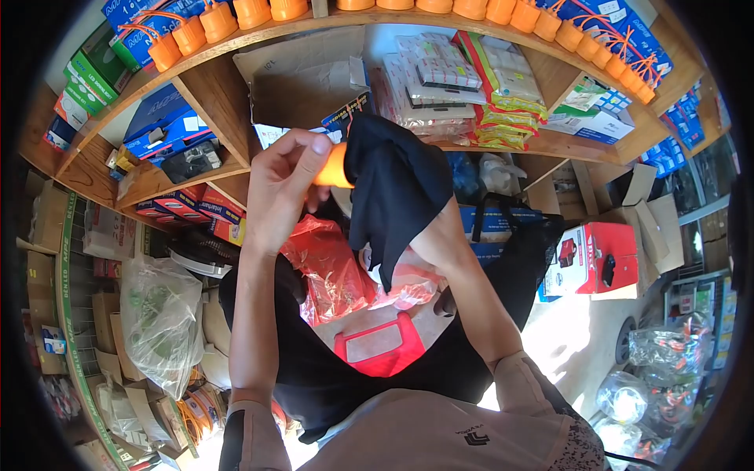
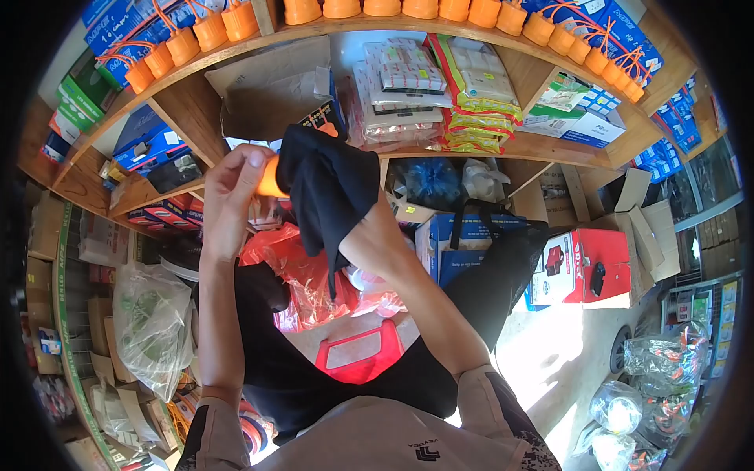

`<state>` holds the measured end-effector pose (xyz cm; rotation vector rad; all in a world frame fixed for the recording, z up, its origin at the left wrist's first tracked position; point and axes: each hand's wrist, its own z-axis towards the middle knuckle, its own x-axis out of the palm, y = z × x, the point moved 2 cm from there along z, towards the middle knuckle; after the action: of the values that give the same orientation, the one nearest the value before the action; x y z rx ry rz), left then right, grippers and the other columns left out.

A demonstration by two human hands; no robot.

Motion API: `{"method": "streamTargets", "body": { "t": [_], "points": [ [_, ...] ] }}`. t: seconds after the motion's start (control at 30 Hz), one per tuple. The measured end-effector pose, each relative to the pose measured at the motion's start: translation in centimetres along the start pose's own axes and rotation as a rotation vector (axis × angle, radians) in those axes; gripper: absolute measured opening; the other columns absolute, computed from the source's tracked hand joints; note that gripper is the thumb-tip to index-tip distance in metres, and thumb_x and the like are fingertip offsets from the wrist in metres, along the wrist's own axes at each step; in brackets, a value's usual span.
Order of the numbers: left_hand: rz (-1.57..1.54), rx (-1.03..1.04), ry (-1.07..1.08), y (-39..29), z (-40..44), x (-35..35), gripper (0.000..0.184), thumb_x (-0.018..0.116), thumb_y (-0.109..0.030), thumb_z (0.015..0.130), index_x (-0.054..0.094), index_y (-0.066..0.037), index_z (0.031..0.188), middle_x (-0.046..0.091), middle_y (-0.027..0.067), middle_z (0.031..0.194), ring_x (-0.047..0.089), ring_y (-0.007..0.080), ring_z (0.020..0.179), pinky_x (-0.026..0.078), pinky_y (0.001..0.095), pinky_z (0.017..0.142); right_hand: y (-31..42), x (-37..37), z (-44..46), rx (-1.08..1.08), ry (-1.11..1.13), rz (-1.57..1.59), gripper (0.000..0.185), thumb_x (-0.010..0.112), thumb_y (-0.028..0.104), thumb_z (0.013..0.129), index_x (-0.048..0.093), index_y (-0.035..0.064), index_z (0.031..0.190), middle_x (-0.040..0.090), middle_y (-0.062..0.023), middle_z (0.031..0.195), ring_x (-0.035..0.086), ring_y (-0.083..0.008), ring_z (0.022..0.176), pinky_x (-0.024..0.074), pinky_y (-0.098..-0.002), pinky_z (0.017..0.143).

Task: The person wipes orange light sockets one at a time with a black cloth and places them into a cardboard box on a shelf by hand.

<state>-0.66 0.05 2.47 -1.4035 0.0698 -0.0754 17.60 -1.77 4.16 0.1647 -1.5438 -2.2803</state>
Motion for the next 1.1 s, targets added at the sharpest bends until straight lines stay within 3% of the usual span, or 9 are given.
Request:
{"method": "streamTargets", "body": {
  "t": [0.13,0.4,0.5,0.7,0.83,0.9,0.97,1.03,1.1],
  "points": [
    [0.001,0.238,-0.019,0.0,-0.1,1.2,0.056,0.077,-0.021,0.093,0.055,-0.001,0.14,0.061,0.0112,0.131,0.056,0.0202,0.124,0.043,0.0344,0.107,-1.0,-0.5,-0.4,0.005,-0.177,-0.078,0.024,0.054,0.013,0.105,0.06,-0.0002,0.124,0.061,-0.0023,0.09,0.056,-0.0055,0.066,0.045,-0.0237,0.056],
    [0.357,0.49,-0.109,-0.3,-0.5,1.5,0.046,0.077,-0.019,0.093,0.062,-0.003,0.132,0.067,0.0103,0.116,0.064,0.0193,0.099,0.051,0.0331,0.085,-1.0,-1.9,-0.4,0.243,-0.289,0.139,0.028,0.07,0.011,0.092,0.063,0.0004,0.117,0.066,-0.0027,0.1,0.06,-0.0077,0.084,0.0518,-0.0295,0.073],
    [0.262,-0.134,0.074,1.3,0.2,-0.2,0.045,0.076,-0.022,0.093,0.062,-0.003,0.132,0.068,0.0081,0.114,0.066,0.0174,0.097,0.049,0.0302,0.077,-2.4,-2.1,-0.7,0.068,-0.202,-0.066,0.026,0.071,0.007,0.088,0.063,0.0018,0.112,0.067,-0.0059,0.099,0.063,-0.0146,0.083,0.052,-0.0311,0.075],
    [0.78,0.756,-0.005,-0.6,0.2,1.1,0.036,0.072,-0.02,0.096,0.063,-0.003,0.126,0.067,0.0056,0.112,0.065,0.0117,0.089,0.047,0.0268,0.077,-2.7,-2.8,-0.4,0.193,-0.303,0.064,0.028,0.072,0.002,0.081,0.06,0.0031,0.106,0.063,-0.0128,0.092,0.063,-0.0257,0.079,0.0518,-0.0326,0.075],
    [0.142,0.31,0.113,-0.5,-0.6,0.9,0.029,0.07,-0.019,0.097,0.063,-0.004,0.122,0.068,0.0085,0.117,0.066,0.012,0.088,0.049,0.0274,0.079,-2.0,-2.7,0.1,-0.095,-0.122,-0.444,0.025,0.072,0.004,0.085,0.062,0.003,0.108,0.065,-0.0073,0.094,0.064,-0.016,0.081,0.0523,-0.0302,0.076],
    [-0.072,0.073,0.195,-1.0,-0.5,0.1,0.029,0.07,-0.019,0.098,0.063,-0.004,0.122,0.068,0.0104,0.119,0.068,0.0131,0.089,0.05,0.0275,0.079,-2.9,-2.8,-0.8,0.346,-0.222,0.328,0.042,0.07,0.004,0.091,0.058,-0.0053,0.13,0.069,-0.0037,0.109,0.065,-0.0096,0.087,0.0549,-0.0263,0.075],
    [0.042,-0.324,0.298,-0.5,0.1,-0.7,0.035,0.068,-0.022,0.099,0.059,-0.004,0.128,0.065,0.0126,0.119,0.066,0.0122,0.086,0.051,0.0266,0.079,-0.6,-1.5,-0.2,0.303,-0.166,-0.033,0.041,0.07,0.005,0.091,0.058,-0.0052,0.129,0.069,-0.0046,0.108,0.066,-0.0104,0.087,0.0556,-0.027,0.074],
    [0.015,-0.273,0.347,0.8,0.3,-0.8,0.036,0.07,-0.014,0.097,0.055,-0.005,0.129,0.062,0.0121,0.121,0.066,0.0138,0.094,0.052,0.0273,0.079,-0.8,-1.5,0.0,0.252,-0.1,-0.394,0.04,0.07,0.005,0.091,0.058,-0.0052,0.128,0.069,-0.0056,0.108,0.066,-0.0112,0.087,0.0562,-0.0277,0.074],
    [0.235,0.44,0.177,0.8,0.3,-0.2,0.039,0.073,-0.001,0.091,0.054,-0.006,0.124,0.06,0.0105,0.124,0.064,0.0167,0.105,0.053,0.0301,0.087,-3.8,-3.0,-0.5,0.223,-0.15,0.217,0.041,0.069,0.005,0.09,0.058,-0.0048,0.128,0.069,-0.008,0.11,0.068,-0.0149,0.087,0.0564,-0.0273,0.075]
  ]
}}
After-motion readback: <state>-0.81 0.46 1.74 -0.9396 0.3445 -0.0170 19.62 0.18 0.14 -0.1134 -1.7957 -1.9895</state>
